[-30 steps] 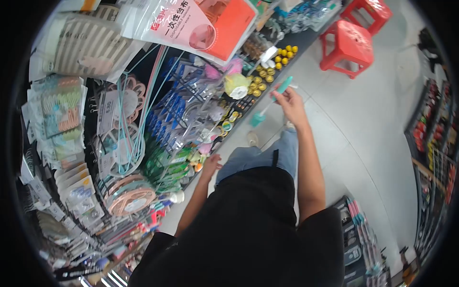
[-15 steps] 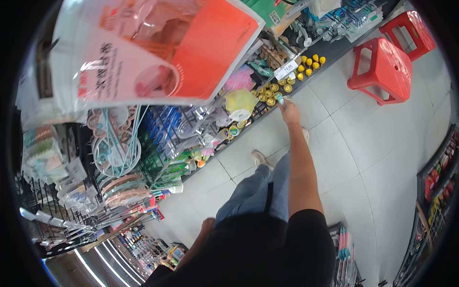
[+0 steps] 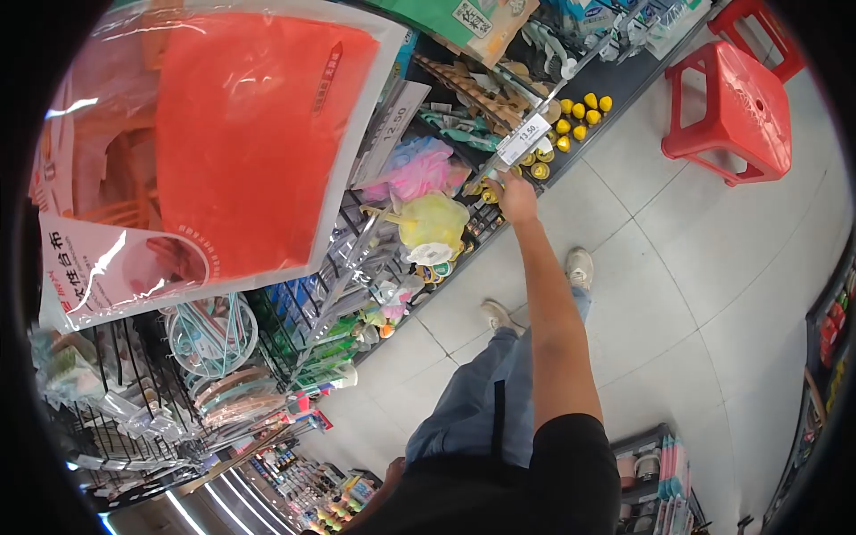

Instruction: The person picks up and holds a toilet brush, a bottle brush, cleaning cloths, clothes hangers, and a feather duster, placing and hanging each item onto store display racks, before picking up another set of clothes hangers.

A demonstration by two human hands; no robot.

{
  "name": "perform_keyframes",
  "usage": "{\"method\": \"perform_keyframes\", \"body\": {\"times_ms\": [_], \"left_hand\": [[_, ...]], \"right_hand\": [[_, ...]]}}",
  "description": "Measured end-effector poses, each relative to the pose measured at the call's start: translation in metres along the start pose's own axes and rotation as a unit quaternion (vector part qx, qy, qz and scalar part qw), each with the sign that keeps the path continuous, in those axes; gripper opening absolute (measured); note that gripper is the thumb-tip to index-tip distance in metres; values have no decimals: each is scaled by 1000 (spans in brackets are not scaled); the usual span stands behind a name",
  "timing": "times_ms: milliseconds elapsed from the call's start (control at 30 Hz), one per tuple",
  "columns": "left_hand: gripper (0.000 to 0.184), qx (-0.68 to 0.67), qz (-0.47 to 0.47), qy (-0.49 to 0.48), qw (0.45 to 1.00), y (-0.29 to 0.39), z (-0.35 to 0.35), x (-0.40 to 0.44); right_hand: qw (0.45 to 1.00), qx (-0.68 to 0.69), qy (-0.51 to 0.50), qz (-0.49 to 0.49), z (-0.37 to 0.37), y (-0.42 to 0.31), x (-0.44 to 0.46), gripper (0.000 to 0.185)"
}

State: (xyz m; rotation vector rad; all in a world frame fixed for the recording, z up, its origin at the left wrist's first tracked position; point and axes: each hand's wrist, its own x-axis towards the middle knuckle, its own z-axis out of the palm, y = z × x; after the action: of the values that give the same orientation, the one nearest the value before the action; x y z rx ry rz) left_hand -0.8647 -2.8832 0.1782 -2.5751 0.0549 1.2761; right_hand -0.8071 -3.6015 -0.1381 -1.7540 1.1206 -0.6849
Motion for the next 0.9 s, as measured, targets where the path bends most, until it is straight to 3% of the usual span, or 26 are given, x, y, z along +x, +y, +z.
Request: {"method": "perform_keyframes", "body": {"times_ms": [300, 433, 533, 667, 833, 900], "left_hand": [[26, -7, 81, 12, 997, -1, 0, 9], [27, -13, 68, -4, 998, 2, 1, 11], [27, -30, 42, -17, 999, 0, 5, 12], [26, -46, 42, -8, 998, -26, 22, 17], [26, -33, 43, -22, 998, 1, 11, 1], [26, -30, 45, -25, 998, 9, 7, -4]], "right_hand": [[999, -16, 17, -45, -6, -5, 5, 25], [996, -78, -37, -35, 1, 1, 15, 22], [989, -94, -110, 22, 8, 6, 24, 32], [996, -53, -44, -62, 37, 17, 42, 33], [994, -50, -91, -38, 41, -11, 73, 31], [997, -31, -57, -46, 49, -9, 79, 30]]}}
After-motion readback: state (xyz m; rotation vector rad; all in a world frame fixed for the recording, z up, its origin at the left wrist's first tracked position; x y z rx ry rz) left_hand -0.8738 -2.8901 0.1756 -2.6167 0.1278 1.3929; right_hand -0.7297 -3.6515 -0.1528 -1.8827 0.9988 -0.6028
